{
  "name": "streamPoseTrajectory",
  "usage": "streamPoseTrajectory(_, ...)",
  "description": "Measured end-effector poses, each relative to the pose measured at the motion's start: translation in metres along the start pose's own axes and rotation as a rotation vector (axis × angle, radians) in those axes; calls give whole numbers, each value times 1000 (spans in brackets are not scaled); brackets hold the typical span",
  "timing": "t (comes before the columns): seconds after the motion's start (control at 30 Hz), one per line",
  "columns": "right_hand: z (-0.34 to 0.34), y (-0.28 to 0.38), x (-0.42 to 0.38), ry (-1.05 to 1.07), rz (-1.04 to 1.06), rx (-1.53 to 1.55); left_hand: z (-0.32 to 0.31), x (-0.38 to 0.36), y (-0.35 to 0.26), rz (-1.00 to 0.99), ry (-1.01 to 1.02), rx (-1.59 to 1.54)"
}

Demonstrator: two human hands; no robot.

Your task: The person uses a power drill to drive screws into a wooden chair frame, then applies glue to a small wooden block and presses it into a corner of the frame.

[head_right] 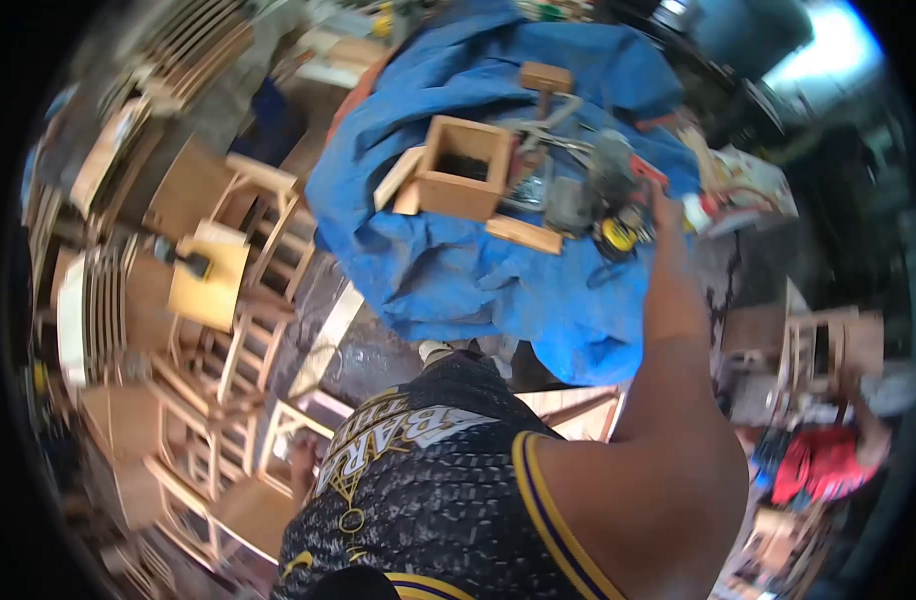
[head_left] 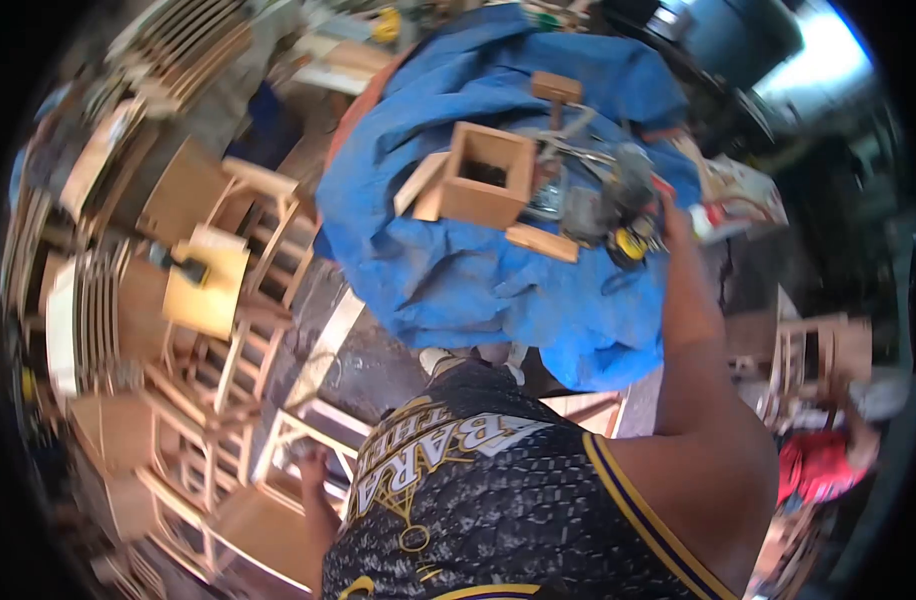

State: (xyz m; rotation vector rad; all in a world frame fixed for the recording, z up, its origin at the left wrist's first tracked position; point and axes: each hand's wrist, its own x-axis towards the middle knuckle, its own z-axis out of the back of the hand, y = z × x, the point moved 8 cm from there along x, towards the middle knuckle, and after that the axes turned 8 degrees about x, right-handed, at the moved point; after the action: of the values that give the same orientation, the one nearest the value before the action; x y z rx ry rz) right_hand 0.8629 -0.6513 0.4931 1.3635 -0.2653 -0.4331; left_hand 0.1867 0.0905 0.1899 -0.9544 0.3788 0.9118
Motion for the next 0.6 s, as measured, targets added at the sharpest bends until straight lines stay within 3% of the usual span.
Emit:
streamPoseTrajectory(0.03, -11, -17, 13, 140, -225, 159, 4, 12, -12, -168, -170, 58)
streamPoseTrajectory(0.07, -20, -57, 54, 388, -306, 184, 14, 5, -48, -159, -214, 144)
streamPoseTrajectory(0.1, -34, -45, 47, 463, -276, 133, 23, -3, -84, -94, -224, 94)
streamPoseTrajectory(0.13, -46, -44, 57, 488, -291, 100, 31, -15, -120, -14, -191, 82)
streamPoseTrajectory(0.23, -68, -35, 67, 504, -227, 56, 35, -14, -175, -128, -225, -144)
streamPoseTrajectory(0.3, -72, -18, 71, 435, -87, -19, 21, -4, -168, -140, -246, -156)
streamPoseTrajectory(0.4, -59, 33, 55, 221, 318, -262, 14, -19, -162, -95, -188, -69)
streamPoseTrajectory(0.6, 6, 180, -59, -155, 942, -451, 1, -55, -29, 52, -195, 5)
